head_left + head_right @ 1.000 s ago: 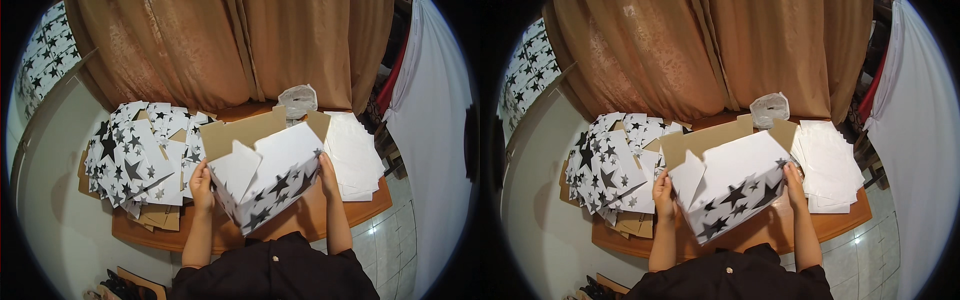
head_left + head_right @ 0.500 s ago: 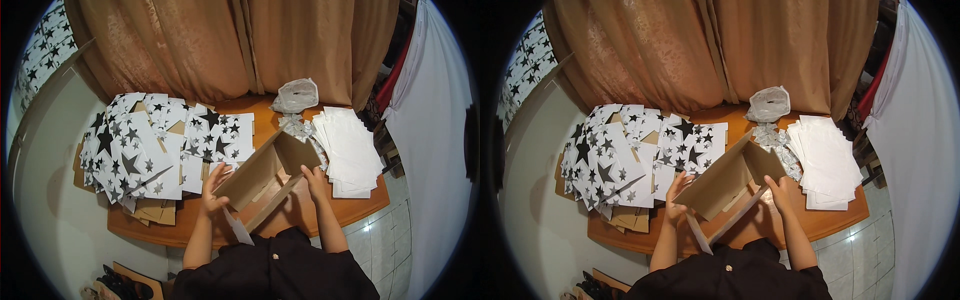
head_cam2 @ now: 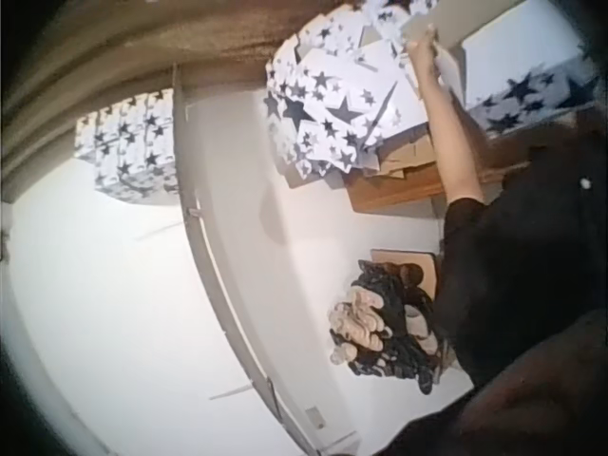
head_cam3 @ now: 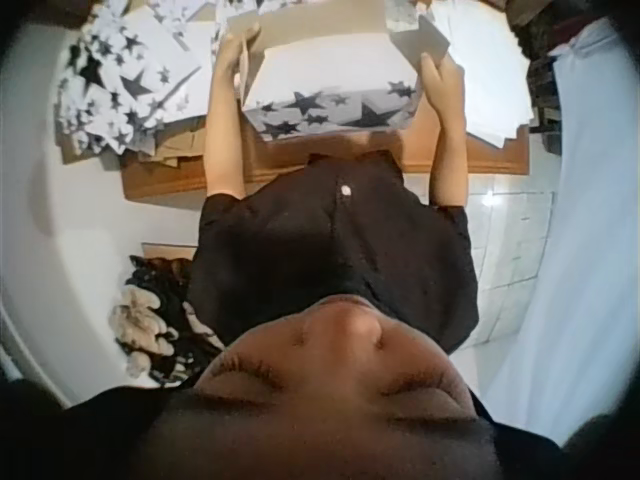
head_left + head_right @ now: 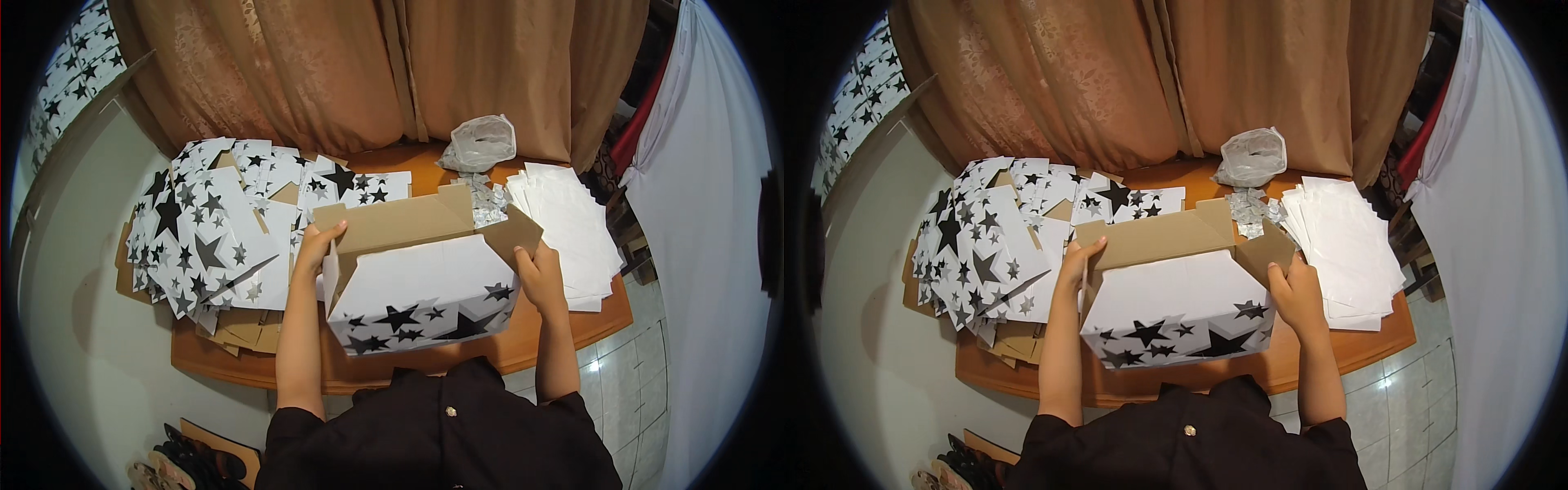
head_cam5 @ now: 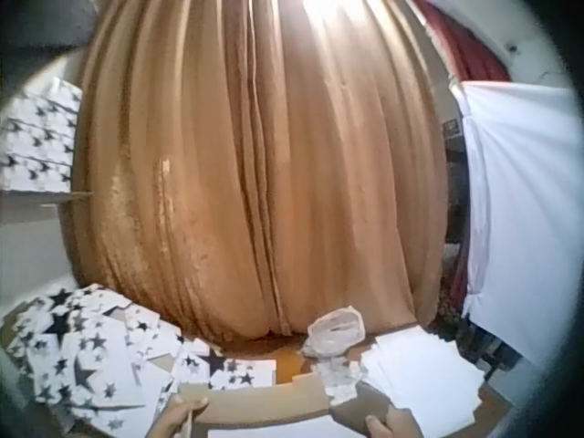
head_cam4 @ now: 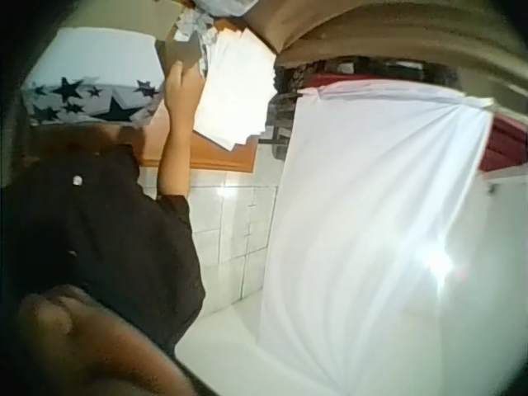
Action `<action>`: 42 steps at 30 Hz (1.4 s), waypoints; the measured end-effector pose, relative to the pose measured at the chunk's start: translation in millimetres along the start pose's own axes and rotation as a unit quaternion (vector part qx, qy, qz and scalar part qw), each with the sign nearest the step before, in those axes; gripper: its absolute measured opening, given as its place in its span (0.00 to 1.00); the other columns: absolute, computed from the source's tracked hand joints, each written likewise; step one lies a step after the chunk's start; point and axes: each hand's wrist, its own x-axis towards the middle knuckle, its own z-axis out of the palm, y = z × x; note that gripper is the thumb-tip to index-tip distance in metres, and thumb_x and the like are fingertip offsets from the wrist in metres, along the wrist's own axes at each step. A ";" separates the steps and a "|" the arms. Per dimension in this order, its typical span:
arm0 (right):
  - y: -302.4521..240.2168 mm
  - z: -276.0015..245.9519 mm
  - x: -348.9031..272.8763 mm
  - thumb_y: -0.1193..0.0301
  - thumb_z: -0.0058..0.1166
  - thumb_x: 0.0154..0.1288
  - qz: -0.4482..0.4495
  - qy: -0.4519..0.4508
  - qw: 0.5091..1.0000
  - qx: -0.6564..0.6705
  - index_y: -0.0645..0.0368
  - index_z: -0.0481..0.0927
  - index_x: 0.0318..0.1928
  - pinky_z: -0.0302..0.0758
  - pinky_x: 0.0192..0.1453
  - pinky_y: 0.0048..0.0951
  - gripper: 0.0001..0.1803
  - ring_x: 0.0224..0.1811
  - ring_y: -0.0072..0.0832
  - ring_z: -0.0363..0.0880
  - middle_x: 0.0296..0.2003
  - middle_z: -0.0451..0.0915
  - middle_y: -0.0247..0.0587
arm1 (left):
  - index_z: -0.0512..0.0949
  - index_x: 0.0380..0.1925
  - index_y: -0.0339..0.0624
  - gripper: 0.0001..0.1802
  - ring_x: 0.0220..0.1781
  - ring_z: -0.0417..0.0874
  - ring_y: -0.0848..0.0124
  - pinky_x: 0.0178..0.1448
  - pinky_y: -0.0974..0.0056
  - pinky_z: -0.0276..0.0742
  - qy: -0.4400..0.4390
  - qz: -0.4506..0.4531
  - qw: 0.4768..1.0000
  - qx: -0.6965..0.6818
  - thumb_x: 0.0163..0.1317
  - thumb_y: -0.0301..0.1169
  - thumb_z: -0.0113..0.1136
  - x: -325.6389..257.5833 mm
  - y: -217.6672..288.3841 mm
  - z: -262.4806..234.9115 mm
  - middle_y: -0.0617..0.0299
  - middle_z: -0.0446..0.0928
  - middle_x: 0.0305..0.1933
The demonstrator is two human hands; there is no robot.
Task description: Assembling cardboard shoe boxes and placing tissue paper inside before stacking them on a shelf.
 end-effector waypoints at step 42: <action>95.2 70.3 -83.0 0.55 0.42 0.69 0.238 -0.107 0.804 0.535 0.59 0.60 0.63 0.79 0.47 0.37 0.29 0.51 0.39 0.75 0.52 0.72 0.49 | 0.76 0.41 0.41 0.22 0.13 0.69 0.75 0.16 0.69 0.64 -0.059 -0.248 0.959 -0.123 0.67 0.48 0.44 -68.2 -155.8 -11.5 0.60 0.76 0.25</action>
